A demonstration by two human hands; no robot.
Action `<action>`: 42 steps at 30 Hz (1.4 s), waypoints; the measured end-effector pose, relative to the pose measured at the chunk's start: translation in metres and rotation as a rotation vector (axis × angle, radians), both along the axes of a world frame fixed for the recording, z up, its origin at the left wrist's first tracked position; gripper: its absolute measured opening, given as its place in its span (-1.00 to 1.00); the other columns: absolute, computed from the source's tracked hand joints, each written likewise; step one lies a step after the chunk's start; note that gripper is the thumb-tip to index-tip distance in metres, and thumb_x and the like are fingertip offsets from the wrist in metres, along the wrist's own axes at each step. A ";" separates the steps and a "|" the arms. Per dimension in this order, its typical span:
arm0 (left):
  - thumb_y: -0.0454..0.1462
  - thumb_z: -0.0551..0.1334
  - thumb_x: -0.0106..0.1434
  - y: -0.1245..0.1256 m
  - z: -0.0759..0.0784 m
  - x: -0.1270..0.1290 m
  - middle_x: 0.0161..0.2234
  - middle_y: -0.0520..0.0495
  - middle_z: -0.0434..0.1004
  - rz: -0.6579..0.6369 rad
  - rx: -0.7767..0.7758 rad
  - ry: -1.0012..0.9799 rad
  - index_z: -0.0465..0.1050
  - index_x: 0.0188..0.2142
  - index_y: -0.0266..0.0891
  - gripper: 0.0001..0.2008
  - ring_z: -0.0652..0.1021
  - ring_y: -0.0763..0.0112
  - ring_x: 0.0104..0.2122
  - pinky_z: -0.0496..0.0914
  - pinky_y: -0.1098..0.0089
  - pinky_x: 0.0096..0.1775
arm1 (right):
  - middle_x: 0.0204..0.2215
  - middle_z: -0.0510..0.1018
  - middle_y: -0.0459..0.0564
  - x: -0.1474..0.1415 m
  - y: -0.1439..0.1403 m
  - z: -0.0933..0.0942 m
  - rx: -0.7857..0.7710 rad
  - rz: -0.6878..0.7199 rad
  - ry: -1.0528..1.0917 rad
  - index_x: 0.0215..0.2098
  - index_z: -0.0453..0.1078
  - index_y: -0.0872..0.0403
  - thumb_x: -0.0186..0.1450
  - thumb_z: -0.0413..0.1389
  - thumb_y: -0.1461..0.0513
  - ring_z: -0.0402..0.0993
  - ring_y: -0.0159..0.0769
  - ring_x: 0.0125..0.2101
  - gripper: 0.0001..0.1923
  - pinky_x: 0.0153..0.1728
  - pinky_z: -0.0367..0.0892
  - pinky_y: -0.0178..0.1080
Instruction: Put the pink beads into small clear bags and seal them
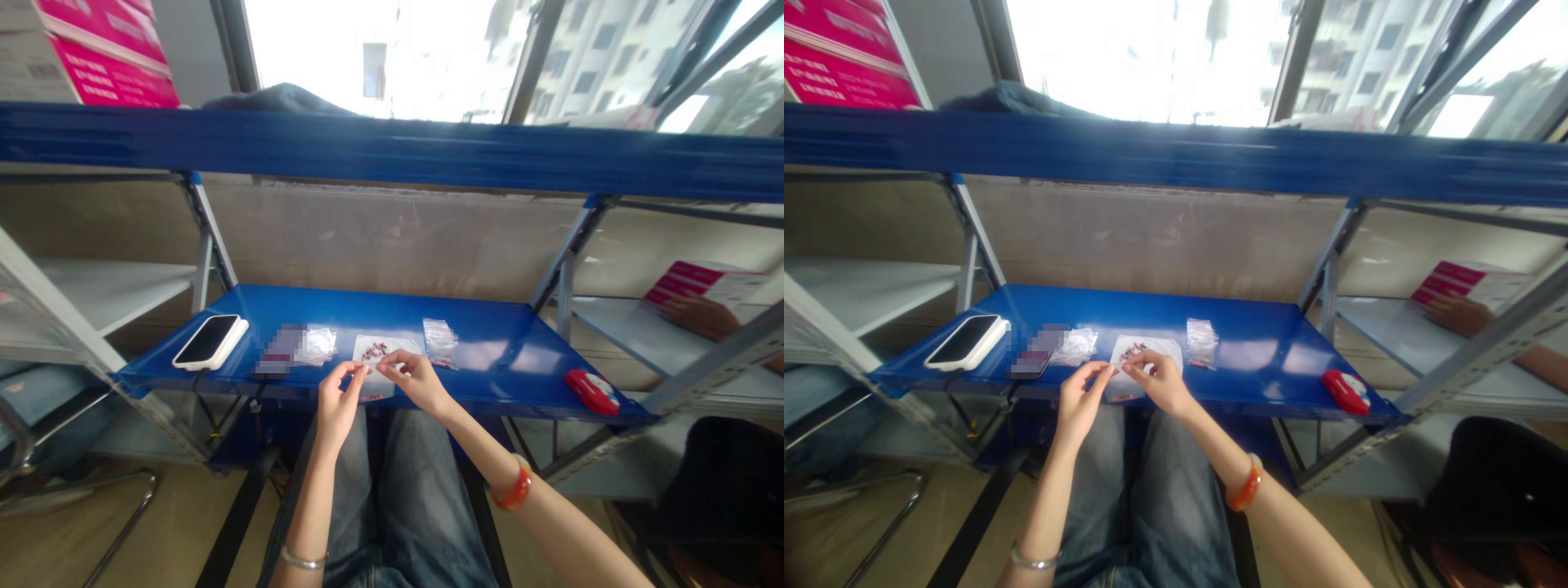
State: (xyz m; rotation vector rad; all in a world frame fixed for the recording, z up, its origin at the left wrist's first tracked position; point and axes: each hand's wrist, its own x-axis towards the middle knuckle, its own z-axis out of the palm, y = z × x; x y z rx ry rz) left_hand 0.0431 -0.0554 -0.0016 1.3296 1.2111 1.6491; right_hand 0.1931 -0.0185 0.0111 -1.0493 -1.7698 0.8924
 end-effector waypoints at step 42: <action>-0.17 0.29 0.08 0.004 -0.010 -0.002 -0.39 -0.11 0.62 -0.119 -0.084 -0.010 0.57 -0.38 -0.26 -0.80 0.58 0.23 -0.32 0.42 0.37 -0.25 | -0.46 0.57 -0.01 -0.014 -0.017 -0.018 -0.301 -0.023 0.457 -0.45 0.50 0.08 0.05 0.22 -0.01 0.50 -0.19 -0.39 -0.68 -0.43 0.46 -0.19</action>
